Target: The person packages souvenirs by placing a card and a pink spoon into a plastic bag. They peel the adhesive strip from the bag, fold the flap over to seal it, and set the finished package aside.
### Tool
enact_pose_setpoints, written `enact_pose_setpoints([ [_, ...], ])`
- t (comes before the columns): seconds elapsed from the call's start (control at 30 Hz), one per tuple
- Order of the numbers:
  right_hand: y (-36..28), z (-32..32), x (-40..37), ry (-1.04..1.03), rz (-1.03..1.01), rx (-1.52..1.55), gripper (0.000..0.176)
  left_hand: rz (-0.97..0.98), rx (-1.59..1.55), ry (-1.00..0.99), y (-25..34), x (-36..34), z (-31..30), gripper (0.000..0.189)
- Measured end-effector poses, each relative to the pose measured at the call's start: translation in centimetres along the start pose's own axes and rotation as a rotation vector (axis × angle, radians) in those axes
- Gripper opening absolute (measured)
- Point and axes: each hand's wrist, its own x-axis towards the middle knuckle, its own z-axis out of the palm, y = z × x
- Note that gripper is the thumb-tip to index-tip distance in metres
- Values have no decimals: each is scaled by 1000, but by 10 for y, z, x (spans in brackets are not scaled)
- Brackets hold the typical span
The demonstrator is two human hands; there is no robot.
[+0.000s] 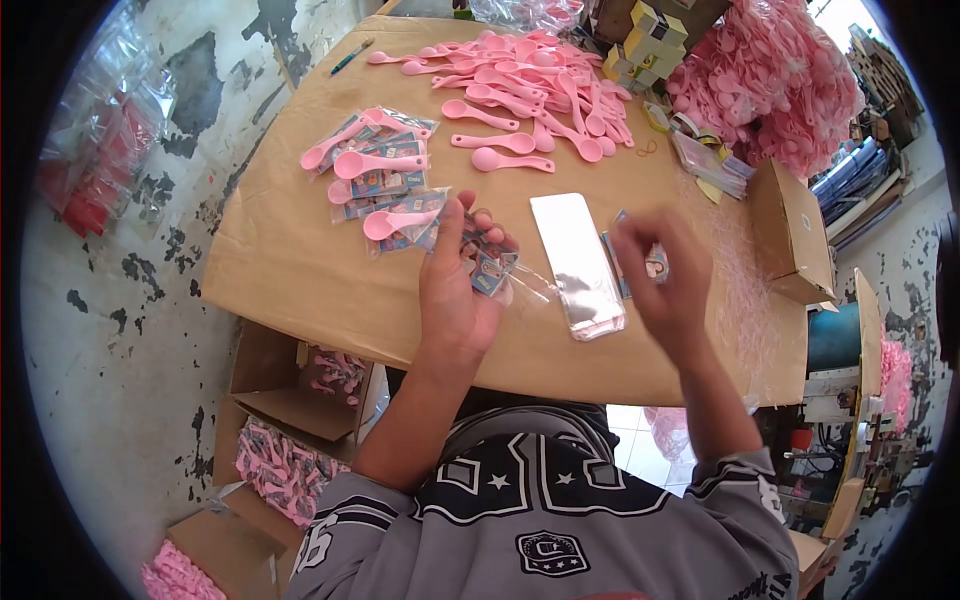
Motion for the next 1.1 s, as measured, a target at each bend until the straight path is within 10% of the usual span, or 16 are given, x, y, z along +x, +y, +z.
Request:
enact_pose_setpoints([
  [0.47, 76, 174, 151, -504, -310, -464, 41, 63, 260, -38, -14, -26, 7, 47],
  [0.83, 40, 73, 124, -122, -348, -76, 26, 181, 177, -65, -8, -22, 4, 43],
  [1.1, 5, -16, -39, 198, 568, 522, 15, 533, 203, -162, 19, -23, 37, 46],
])
